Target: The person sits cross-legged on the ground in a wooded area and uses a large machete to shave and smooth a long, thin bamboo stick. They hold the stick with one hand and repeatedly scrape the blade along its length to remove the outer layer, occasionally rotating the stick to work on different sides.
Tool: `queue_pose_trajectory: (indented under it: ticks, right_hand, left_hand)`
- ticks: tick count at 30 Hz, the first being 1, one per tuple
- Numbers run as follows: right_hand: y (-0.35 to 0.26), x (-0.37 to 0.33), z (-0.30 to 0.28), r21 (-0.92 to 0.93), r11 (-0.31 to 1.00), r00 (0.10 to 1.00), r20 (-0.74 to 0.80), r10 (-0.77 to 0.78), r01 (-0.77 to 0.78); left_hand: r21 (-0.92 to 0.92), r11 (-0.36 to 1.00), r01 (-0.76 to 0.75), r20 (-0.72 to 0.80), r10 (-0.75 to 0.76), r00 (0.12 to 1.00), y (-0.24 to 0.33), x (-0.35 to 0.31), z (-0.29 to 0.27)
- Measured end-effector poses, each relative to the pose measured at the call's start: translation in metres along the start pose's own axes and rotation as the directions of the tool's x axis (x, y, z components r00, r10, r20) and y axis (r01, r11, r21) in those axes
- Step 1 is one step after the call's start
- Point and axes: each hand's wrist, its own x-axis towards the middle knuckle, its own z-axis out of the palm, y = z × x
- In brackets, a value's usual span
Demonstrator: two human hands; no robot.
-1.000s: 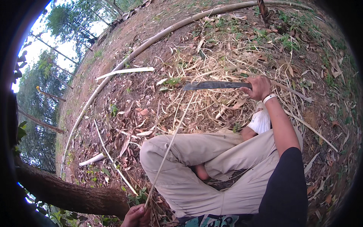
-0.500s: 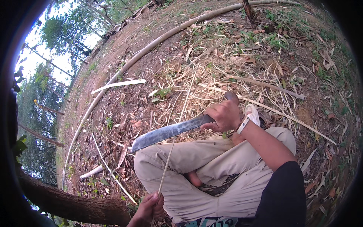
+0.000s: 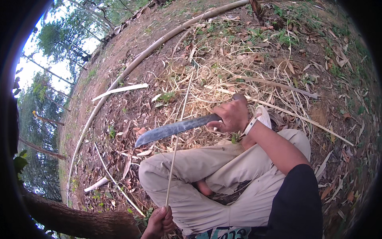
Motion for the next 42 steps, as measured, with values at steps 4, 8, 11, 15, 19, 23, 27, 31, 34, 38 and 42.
queue_pose_trajectory:
  ticks: [4,8,11,15,19,23,27,31,34,38,42]
  right_hand:
    - [0.083,0.003,-0.016,-0.129,0.829,0.824,0.101,0.557,-0.544]
    - [0.034,0.017,-0.018,-0.164,0.895,0.894,0.11,0.434,-0.414]
    - [-0.004,0.011,-0.012,-0.079,0.996,0.999,0.017,0.044,-0.043]
    - [0.065,0.0,-0.014,-0.111,0.949,0.955,-0.011,0.295,-0.294]
    - [0.135,-0.003,-0.034,-0.181,0.53,0.546,-0.05,0.837,-0.829]
    - [0.093,0.009,-0.02,0.26,0.66,0.651,-0.133,0.747,-0.705]
    - [0.016,0.027,-0.022,0.537,0.69,0.809,-0.023,0.587,-0.485]
    - [-0.034,0.024,-0.028,0.338,0.923,0.978,-0.03,0.207,-0.185]
    - [-0.057,0.017,-0.029,0.226,0.973,0.999,0.003,0.045,-0.045]
    - [-0.063,0.011,-0.029,0.157,0.988,1.0,-0.023,0.015,-0.011]
    - [-0.059,0.016,-0.031,0.187,0.982,0.998,-0.054,0.018,-0.008]
  left_hand:
    - [0.162,0.981,-0.105,0.021,0.103,0.994,-0.001,-0.012,-0.007]
    - [0.074,0.993,0.09,-0.062,-0.086,0.994,0.009,-0.009,0.027]
    - [-0.04,0.991,0.124,0.127,-0.118,0.985,0.003,0.002,0.003]
    - [0.067,0.997,0.024,0.07,-0.029,0.997,-0.012,-0.012,-0.007]
    - [0.156,0.98,-0.125,0.013,0.125,0.992,-0.03,-0.027,-0.019]
    - [0.113,0.979,-0.169,-0.066,0.177,0.982,0.007,-0.008,0.015]
    - [0.09,0.938,-0.335,0.038,0.333,0.942,0.055,0.061,0.056]
    - [0.114,0.889,-0.444,0.142,0.428,0.893,0.1,0.119,0.101]
    - [0.072,0.88,-0.469,0.171,0.453,0.875,0.118,0.141,0.122]
    - [0.061,0.878,-0.474,0.099,0.468,0.878,0.122,0.152,0.137]
    - [0.137,0.837,-0.53,0.104,0.52,0.848,0.12,0.148,0.14]
